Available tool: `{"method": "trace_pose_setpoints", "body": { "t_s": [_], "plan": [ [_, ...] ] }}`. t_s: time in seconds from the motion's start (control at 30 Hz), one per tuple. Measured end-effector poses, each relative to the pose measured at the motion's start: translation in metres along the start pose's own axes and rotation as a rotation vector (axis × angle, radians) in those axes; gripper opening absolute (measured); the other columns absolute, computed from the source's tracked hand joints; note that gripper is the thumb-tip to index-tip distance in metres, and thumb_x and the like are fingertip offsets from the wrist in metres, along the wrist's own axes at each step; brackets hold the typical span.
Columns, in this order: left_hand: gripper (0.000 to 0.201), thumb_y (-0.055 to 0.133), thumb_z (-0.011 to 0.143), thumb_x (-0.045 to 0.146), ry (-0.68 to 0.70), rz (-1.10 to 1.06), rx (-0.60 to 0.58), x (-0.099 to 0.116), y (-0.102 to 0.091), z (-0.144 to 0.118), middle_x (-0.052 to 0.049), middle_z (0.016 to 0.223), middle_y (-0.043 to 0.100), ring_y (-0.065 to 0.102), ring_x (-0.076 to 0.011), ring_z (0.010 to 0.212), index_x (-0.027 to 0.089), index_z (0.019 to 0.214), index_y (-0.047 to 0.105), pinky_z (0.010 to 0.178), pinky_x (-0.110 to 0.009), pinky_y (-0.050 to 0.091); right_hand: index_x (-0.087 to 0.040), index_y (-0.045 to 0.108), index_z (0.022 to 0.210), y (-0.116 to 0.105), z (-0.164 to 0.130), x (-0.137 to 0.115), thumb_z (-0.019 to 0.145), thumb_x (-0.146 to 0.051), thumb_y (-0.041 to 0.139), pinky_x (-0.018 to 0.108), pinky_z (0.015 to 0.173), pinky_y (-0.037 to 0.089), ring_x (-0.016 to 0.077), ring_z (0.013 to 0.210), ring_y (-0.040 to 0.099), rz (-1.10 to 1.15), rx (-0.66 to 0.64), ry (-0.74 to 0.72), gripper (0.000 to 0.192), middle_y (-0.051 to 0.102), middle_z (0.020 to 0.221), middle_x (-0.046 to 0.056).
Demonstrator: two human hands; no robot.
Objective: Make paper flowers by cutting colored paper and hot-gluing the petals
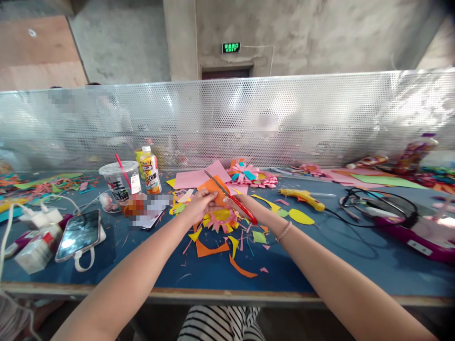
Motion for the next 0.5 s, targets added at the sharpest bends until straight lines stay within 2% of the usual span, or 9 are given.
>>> {"method": "trace_pose_setpoints", "body": {
  "t_s": [0.13, 0.23, 0.3, 0.37, 0.43, 0.5],
  "plan": [
    [0.018, 0.068, 0.067, 0.021, -0.03, -0.001, 0.021, 0.002, 0.0, -0.001, -0.006, 0.07, 0.066, 0.065, -0.0166, 0.061, 0.013, 0.076, 0.055, 0.062, -0.031, 0.056, -0.015, 0.053, 0.064, -0.001, 0.0, 0.003, 0.078, -0.056, 0.039, 0.025, 0.047, 0.033, 0.0108, 0.047, 0.042, -0.045, 0.026, -0.031, 0.046, 0.049, 0.052, 0.0],
    [0.016, 0.067, 0.067, 0.02, -0.003, -0.012, 0.064, 0.005, -0.005, 0.003, -0.005, 0.066, 0.065, 0.064, -0.0166, 0.061, 0.013, 0.074, 0.054, 0.066, -0.034, 0.055, -0.014, 0.056, 0.067, -0.003, 0.001, 0.007, 0.081, -0.056, 0.036, 0.025, 0.048, 0.033, 0.0128, 0.051, 0.047, -0.138, 0.062, -0.022, 0.049, 0.053, 0.057, 0.003],
    [0.013, 0.063, 0.068, 0.02, 0.075, -0.012, 0.17, 0.009, -0.015, 0.008, -0.003, 0.065, 0.064, 0.063, -0.0157, 0.061, 0.014, 0.075, 0.054, 0.067, -0.034, 0.054, -0.013, 0.058, 0.071, -0.008, 0.005, 0.014, 0.082, -0.054, 0.038, 0.025, 0.051, 0.034, 0.0157, 0.058, 0.053, -0.277, 0.135, -0.002, 0.047, 0.059, 0.064, 0.007],
    [0.01, 0.059, 0.068, 0.017, 0.172, 0.029, 0.335, 0.014, -0.031, 0.015, -0.001, 0.067, 0.063, 0.062, -0.0144, 0.06, 0.016, 0.076, 0.053, 0.067, -0.033, 0.053, -0.012, 0.06, 0.077, -0.013, 0.009, 0.023, 0.083, -0.049, 0.039, 0.026, 0.056, 0.036, 0.019, 0.067, 0.058, -0.444, 0.188, 0.016, 0.043, 0.063, 0.073, 0.012],
    [0.011, 0.056, 0.064, 0.011, 0.254, 0.128, 0.496, 0.019, -0.051, 0.021, 0.0, 0.068, 0.061, 0.061, -0.0132, 0.062, 0.016, 0.072, 0.052, 0.067, -0.03, 0.051, -0.011, 0.061, 0.081, -0.018, 0.012, 0.033, 0.085, -0.044, 0.038, 0.027, 0.061, 0.038, 0.021, 0.073, 0.06, -0.584, 0.174, 0.049, 0.041, 0.064, 0.081, 0.016],
    [0.013, 0.055, 0.06, 0.006, 0.275, 0.265, 0.57, 0.022, -0.07, 0.028, 0.0, 0.065, 0.059, 0.06, -0.0137, 0.063, 0.016, 0.068, 0.051, 0.068, -0.029, 0.049, -0.01, 0.062, 0.082, -0.021, 0.015, 0.044, 0.086, -0.042, 0.037, 0.027, 0.063, 0.039, 0.0213, 0.076, 0.061, -0.659, 0.119, 0.097, 0.041, 0.065, 0.085, 0.018]
  ]
}}
Point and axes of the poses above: each hand's wrist, its own z-axis towards the middle knuckle, its own y-axis out of the palm, x = y × z, the point moved 2 cm from there along z, towards the middle knuckle
